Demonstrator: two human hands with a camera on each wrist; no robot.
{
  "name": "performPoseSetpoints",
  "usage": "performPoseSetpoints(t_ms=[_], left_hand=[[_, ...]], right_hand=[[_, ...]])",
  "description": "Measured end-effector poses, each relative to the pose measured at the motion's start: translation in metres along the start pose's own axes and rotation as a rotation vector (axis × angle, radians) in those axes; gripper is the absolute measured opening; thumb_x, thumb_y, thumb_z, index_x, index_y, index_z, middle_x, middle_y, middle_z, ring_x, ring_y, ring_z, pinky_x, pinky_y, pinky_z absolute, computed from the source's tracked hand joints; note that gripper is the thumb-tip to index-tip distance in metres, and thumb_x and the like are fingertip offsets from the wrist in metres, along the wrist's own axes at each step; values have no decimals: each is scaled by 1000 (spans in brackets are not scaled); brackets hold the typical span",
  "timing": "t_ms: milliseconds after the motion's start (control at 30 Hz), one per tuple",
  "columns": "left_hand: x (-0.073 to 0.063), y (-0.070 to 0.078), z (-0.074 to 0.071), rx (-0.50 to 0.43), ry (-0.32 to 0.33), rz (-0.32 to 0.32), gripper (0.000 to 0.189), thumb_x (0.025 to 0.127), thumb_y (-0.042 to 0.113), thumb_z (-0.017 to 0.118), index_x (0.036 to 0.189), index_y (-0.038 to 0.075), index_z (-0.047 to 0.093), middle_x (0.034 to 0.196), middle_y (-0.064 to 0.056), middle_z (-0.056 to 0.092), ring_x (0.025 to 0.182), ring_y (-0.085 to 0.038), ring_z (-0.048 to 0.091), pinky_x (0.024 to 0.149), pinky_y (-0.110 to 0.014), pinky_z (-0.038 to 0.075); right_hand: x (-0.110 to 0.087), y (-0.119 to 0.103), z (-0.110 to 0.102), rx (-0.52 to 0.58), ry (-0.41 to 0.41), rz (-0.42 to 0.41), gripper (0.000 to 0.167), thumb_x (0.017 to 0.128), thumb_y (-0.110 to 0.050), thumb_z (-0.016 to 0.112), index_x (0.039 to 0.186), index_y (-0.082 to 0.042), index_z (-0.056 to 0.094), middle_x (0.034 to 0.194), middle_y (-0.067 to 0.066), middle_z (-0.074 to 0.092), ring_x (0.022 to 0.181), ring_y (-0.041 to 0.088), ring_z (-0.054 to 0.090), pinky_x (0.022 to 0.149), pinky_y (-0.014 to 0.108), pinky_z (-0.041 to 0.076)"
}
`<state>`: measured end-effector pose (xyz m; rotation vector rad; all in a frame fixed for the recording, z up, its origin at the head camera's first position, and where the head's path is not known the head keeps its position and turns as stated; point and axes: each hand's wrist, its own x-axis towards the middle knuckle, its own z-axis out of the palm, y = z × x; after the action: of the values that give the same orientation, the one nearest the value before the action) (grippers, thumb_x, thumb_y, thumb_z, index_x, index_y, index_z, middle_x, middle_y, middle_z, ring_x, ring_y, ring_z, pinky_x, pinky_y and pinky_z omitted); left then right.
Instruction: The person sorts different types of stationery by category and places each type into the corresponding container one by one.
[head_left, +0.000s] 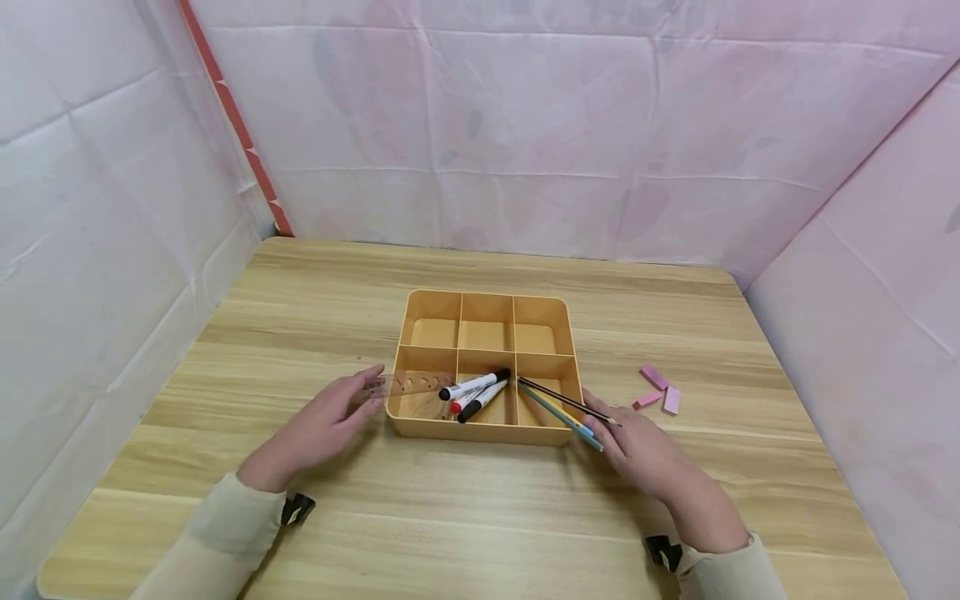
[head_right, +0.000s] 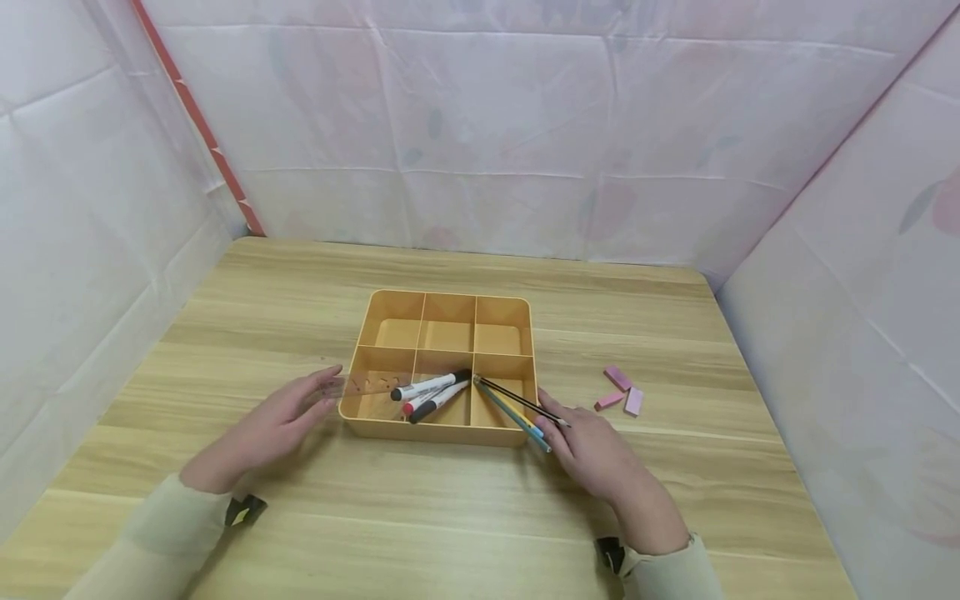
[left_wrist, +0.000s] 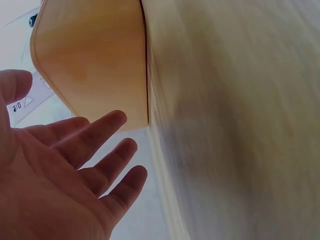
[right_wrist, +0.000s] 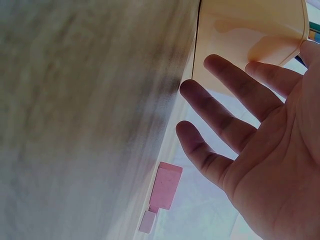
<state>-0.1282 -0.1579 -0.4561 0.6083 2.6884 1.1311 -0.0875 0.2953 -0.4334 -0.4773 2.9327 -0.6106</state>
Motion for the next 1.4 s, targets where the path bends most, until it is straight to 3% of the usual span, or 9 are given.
performPoseSetpoints(t_ms=[333, 600, 1400], left_hand=[[7, 0, 5, -24, -10, 18, 59, 112, 36, 47, 158, 0, 38, 147, -15, 60, 140, -37, 53, 118, -58, 39], [11, 2, 6, -26, -33, 24, 51, 112, 28, 47, 153, -2, 46, 158, -17, 47, 146, -39, 45, 121, -57, 34], [10, 7, 6, -41, -71, -9, 53, 114, 28, 42, 154, -7, 41, 162, -18, 41, 150, -36, 38, 123, -55, 30]], right_hand=[[0, 0, 1, -1, 3, -3, 51, 112, -34, 45, 153, -3, 50, 140, 26, 63, 127, 43, 62, 106, 62, 48], [1, 0, 1, -3, 6, -15, 51, 112, -34, 45, 153, -3, 49, 138, 27, 64, 126, 43, 63, 105, 62, 48], [1, 0, -2, -7, -18, 1, 51, 112, -34, 45, 155, -5, 48, 134, 28, 66, 124, 43, 64, 103, 62, 49]])
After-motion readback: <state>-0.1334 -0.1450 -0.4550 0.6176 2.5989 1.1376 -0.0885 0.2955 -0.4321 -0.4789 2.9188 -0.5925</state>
